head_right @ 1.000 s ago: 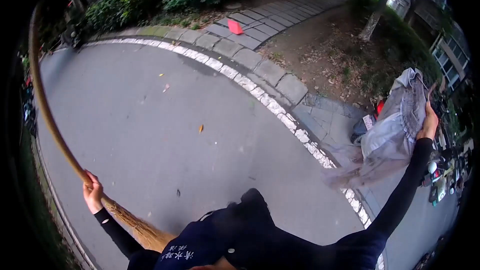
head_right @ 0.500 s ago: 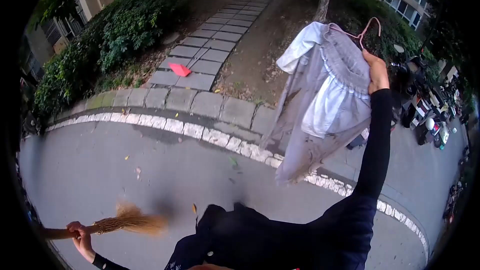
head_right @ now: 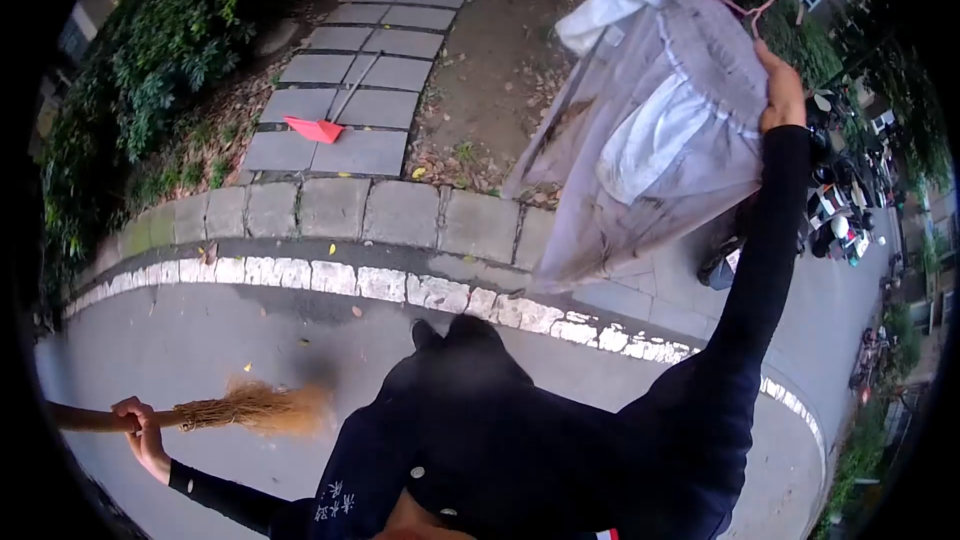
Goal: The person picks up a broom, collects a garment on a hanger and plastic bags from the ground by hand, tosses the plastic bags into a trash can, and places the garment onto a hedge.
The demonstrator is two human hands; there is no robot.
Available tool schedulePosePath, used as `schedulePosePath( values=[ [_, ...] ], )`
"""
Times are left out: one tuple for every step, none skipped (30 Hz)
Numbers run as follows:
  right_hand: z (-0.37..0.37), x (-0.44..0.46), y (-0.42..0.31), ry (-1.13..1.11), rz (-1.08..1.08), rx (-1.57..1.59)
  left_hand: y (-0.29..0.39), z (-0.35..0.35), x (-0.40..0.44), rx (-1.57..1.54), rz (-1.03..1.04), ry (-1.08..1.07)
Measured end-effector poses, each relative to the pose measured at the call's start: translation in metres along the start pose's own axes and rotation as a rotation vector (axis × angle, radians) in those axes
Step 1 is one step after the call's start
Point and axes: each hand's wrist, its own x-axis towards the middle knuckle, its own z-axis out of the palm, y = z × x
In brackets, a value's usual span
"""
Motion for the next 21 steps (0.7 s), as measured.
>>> schedulePosePath(
  values=[
    [0.017, 0.021, -0.004, -0.023, 0.014, 0.031, -0.023, 0.016, 0.036, 0.042, 0.024, 0.021],
    [0.031, 0.043, -0.006, -0.047, 0.015, 0.069, -0.043, 0.026, 0.074, 0.078, 0.042, 0.032],
    [0.045, 0.064, -0.006, -0.002, -0.025, 0.075, -0.051, 0.036, 0.109, 0.131, 0.036, -0.021],
    [0.060, 0.091, 0.002, 0.010, -0.011, 0.067, -0.071, 0.043, 0.140, 0.140, 0.029, -0.040],
    [0.078, 0.122, 0.011, 0.049, 0.019, 0.051, -0.091, 0.051, 0.172, 0.170, 0.037, -0.046],
    [0.099, 0.156, 0.022, 0.082, 0.047, 0.039, -0.113, 0.059, 0.206, 0.199, 0.047, -0.058],
    [0.127, 0.190, 0.034, 0.098, 0.075, 0.016, -0.132, 0.064, 0.245, 0.203, 0.051, -0.058],
    [0.160, 0.233, 0.046, 0.085, 0.082, 0.020, -0.153, 0.066, 0.288, 0.253, 0.001, -0.105],
    [0.187, 0.270, 0.055, 0.075, 0.031, 0.013, -0.174, 0.076, 0.317, 0.317, -0.044, -0.155],
    [0.217, 0.299, 0.068, 0.068, -0.014, 0.020, -0.214, 0.086, 0.341, 0.351, 0.034, -0.093],
    [0.250, 0.331, 0.077, 0.092, -0.016, 0.022, -0.241, 0.096, 0.370, 0.310, 0.007, -0.105],
    [0.269, 0.377, 0.094, 0.047, 0.056, 0.124, -0.272, 0.107, 0.399, 0.274, -0.025, -0.103],
    [0.275, 0.425, 0.116, 0.076, 0.112, 0.080, -0.300, 0.124, 0.428, 0.224, -0.024, -0.045],
    [0.287, 0.474, 0.123, 0.103, 0.136, 0.040, -0.318, 0.141, 0.459, 0.294, 0.010, -0.064],
    [0.333, 0.482, 0.114, 0.158, -0.049, -0.057, -0.347, 0.155, 0.486, 0.287, -0.033, -0.080],
    [0.351, 0.510, 0.113, 0.141, 0.039, -0.060, -0.379, 0.171, 0.507, 0.294, -0.068, -0.074],
    [0.350, 0.540, 0.114, 0.106, 0.031, -0.063, -0.412, 0.183, 0.522, 0.195, -0.152, -0.125],
    [0.355, 0.580, 0.116, 0.058, 0.023, -0.062, -0.437, 0.197, 0.542, 0.242, -0.132, -0.075],
    [0.375, 0.603, 0.107, 0.069, 0.029, -0.056, -0.457, 0.204, 0.568, 0.274, -0.149, -0.118],
    [0.396, 0.618, 0.101, 0.075, 0.031, -0.041, -0.479, 0.210, 0.597, 0.306, -0.163, -0.169],
    [0.418, 0.637, 0.096, 0.083, 0.034, -0.019, -0.501, 0.215, 0.623, 0.246, -0.190, -0.126]
  ],
)
